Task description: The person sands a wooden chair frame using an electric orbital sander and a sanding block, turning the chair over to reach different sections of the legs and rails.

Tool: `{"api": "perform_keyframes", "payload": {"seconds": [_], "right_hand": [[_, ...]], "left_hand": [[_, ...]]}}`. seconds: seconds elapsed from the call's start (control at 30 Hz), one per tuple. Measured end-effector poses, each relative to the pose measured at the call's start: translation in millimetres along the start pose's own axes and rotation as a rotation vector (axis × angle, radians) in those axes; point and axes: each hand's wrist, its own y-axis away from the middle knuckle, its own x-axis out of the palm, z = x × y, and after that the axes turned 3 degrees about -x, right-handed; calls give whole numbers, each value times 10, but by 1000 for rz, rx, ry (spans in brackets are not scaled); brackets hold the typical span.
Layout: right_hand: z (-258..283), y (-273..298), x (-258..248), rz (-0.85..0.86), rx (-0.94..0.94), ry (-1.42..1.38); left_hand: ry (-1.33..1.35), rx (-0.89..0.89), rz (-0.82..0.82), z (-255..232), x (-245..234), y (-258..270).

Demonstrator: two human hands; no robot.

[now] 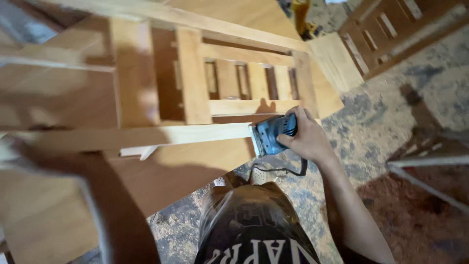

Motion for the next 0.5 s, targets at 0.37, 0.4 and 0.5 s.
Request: {"api": "perform_keyframes", "payload": {"seconds": [0.37, 0.4, 0.5], "right_hand": [[1686, -63, 250, 103, -244, 85], [1810, -65, 276, 139, -216, 65], [2104, 30, 340, 81, -324, -51]], "left_hand": [[50, -75, -25, -72, -55, 51], [56, -75, -16, -60, -59, -2], [60, -70, -12, -5, -59, -140]]}}
